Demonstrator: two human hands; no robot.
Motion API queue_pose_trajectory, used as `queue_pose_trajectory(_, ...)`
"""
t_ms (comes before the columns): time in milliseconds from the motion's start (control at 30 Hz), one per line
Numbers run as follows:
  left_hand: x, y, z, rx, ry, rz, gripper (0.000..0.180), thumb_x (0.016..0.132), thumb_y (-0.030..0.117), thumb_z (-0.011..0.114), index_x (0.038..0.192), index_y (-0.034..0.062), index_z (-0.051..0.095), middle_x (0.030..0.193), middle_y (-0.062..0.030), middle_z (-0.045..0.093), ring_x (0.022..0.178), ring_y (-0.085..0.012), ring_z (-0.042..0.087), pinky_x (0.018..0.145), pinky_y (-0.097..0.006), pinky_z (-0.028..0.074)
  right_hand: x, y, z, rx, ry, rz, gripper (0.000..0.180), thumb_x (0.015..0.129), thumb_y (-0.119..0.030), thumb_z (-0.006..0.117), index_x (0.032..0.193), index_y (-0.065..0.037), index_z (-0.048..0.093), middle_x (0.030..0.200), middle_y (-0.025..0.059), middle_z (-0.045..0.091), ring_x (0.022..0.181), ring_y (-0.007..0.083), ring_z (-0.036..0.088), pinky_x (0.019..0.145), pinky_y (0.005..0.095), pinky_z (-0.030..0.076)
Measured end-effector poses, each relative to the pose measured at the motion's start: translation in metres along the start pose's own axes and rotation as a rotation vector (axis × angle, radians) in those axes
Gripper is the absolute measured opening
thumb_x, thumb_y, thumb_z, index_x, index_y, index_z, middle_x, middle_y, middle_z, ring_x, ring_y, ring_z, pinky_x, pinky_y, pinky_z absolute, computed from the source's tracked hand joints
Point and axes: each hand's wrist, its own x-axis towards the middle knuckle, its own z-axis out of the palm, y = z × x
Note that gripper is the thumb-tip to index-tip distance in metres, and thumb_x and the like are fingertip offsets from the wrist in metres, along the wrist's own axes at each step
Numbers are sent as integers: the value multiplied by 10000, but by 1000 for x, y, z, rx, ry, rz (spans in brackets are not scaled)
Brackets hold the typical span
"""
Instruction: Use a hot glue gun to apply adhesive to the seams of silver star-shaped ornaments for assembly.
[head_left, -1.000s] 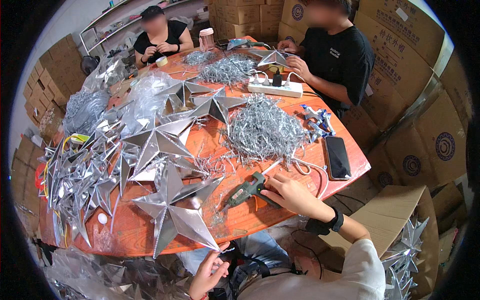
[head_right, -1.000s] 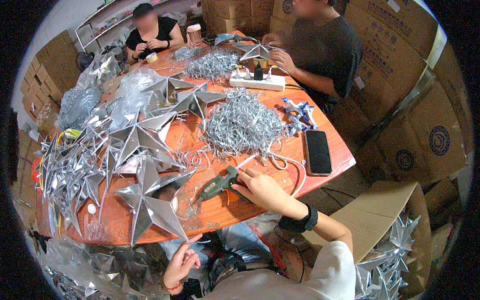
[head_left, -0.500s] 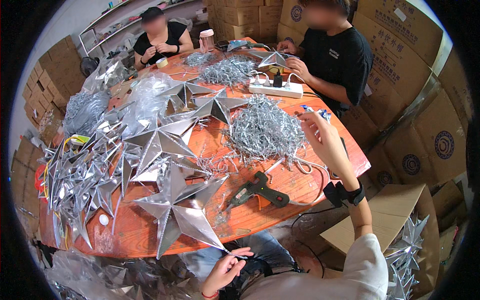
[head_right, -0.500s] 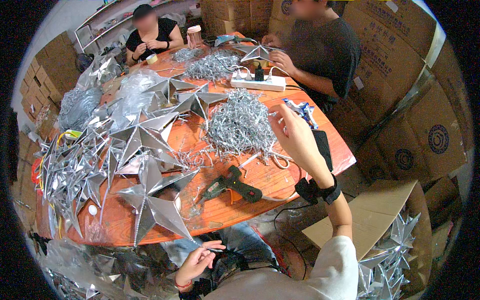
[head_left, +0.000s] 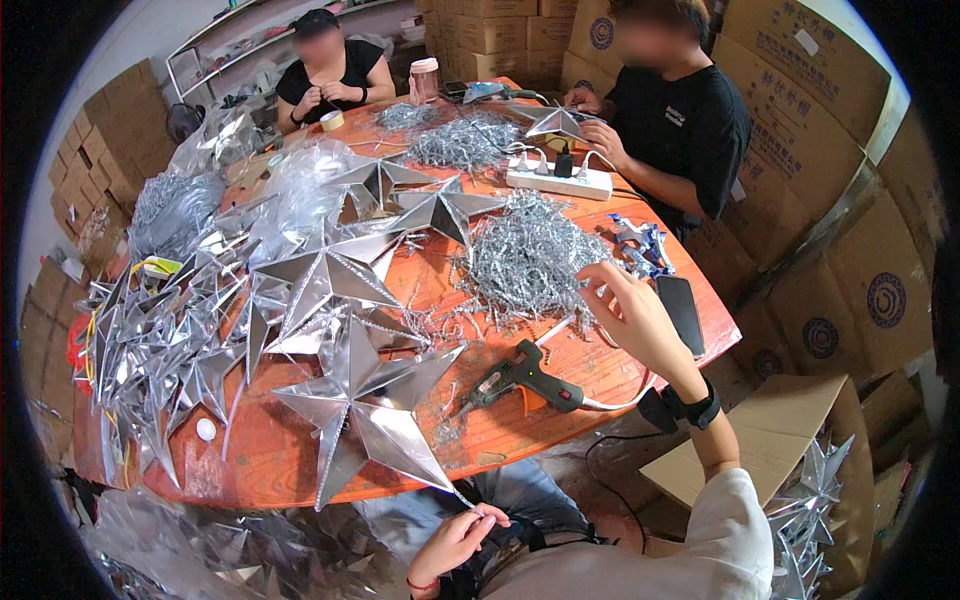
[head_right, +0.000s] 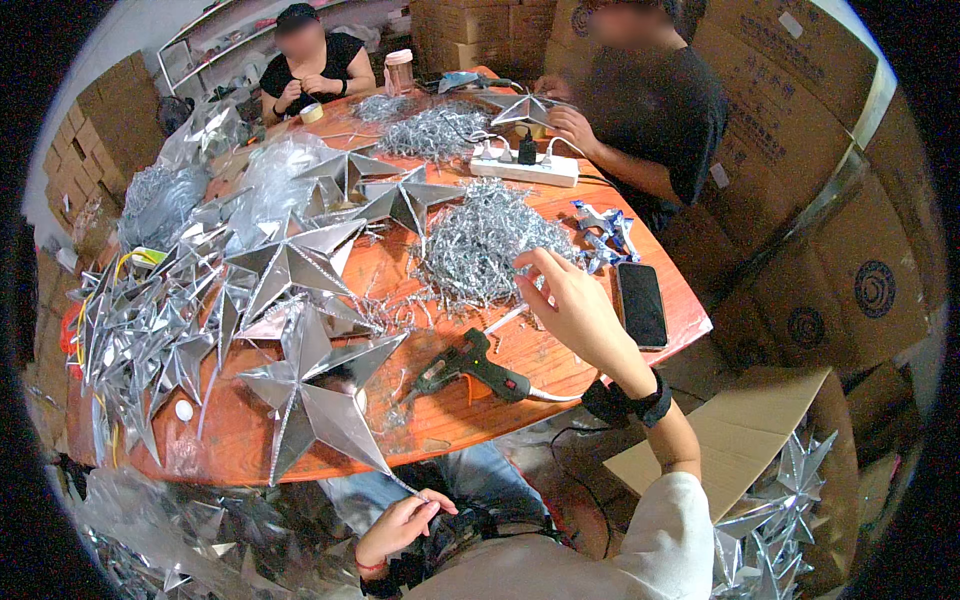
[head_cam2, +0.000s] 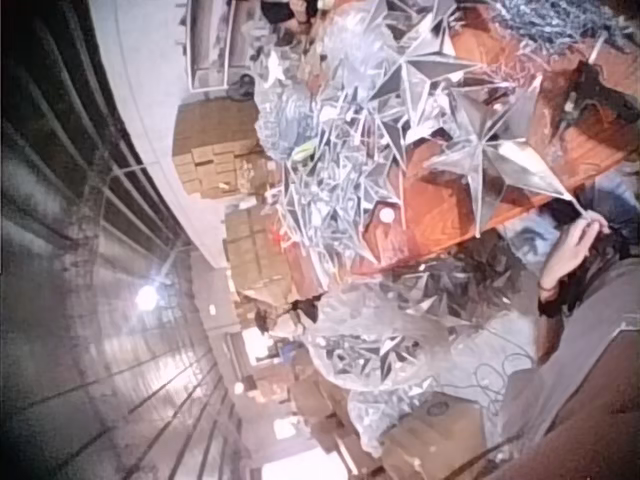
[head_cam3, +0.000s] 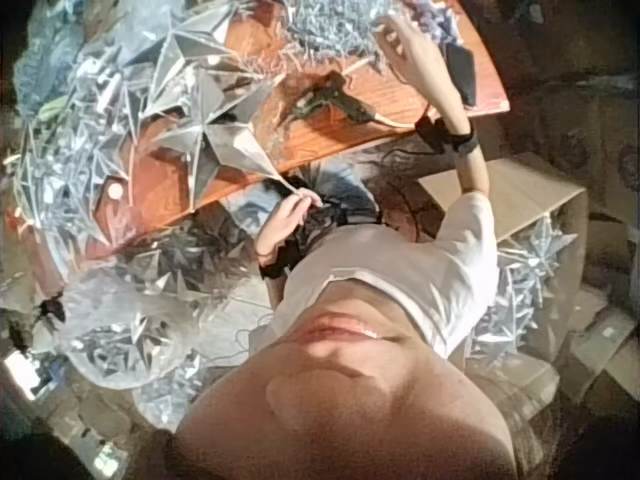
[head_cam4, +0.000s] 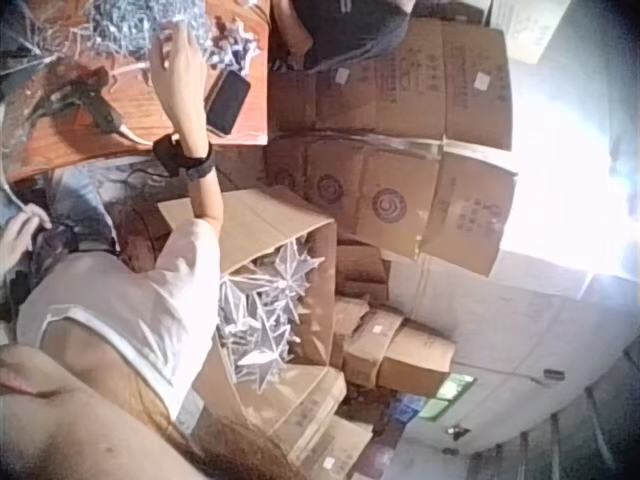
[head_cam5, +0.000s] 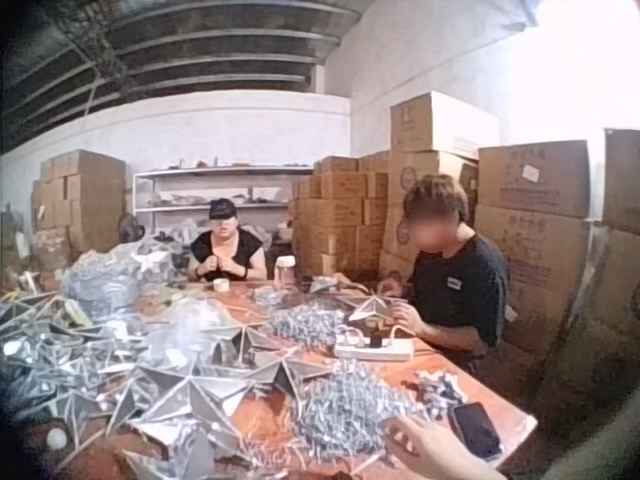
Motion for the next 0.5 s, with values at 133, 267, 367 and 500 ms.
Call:
queue_pose_trajectory(133, 1, -5, 1, 4, 26, 34, 226, 975, 166, 402, 1028, 16, 562, 974, -12, 610, 640, -57, 492, 545, -204, 430, 1, 0, 2, -2, 2, 5, 179, 863, -118, 573, 1022, -50, 525, 820, 118, 595, 624, 236, 596, 542, 340, 455)
queue_pose_trajectory(267, 4, -10, 3, -16, 23, 53, 217, 972, 176, 415, 1002, 26, 569, 946, 1, 613, 591, -54, 470, 522, -208, 403, 22, 27, -11, -83, 99, -51, 238, 859, -142, 592, 1061, -45, 512, 754, 123, 602, 614, 249, 601, 542, 344, 460)
queue_pose_trajectory(367, 6, -11, 5, -5, 41, 56, 220, 974, 178, 411, 999, 27, 569, 934, 3, 620, 590, -51, 468, 536, -196, 389, 61, 60, -18, -33, 74, -5, 336, 875, -190, 588, 1149, -37, 465, 698, 137, 609, 592, 252, 610, 538, 348, 470)
queue_pose_trajectory(500, 5, -6, 4, 37, 51, 13, 209, 969, 164, 425, 992, 12, 567, 900, -30, 631, 629, -88, 508, 592, -220, 419, 92, 71, -19, -7, -51, 236, 388, 898, -233, 550, 1220, -45, 445, 680, 126, 630, 544, 170, 610, 504, 299, 478)
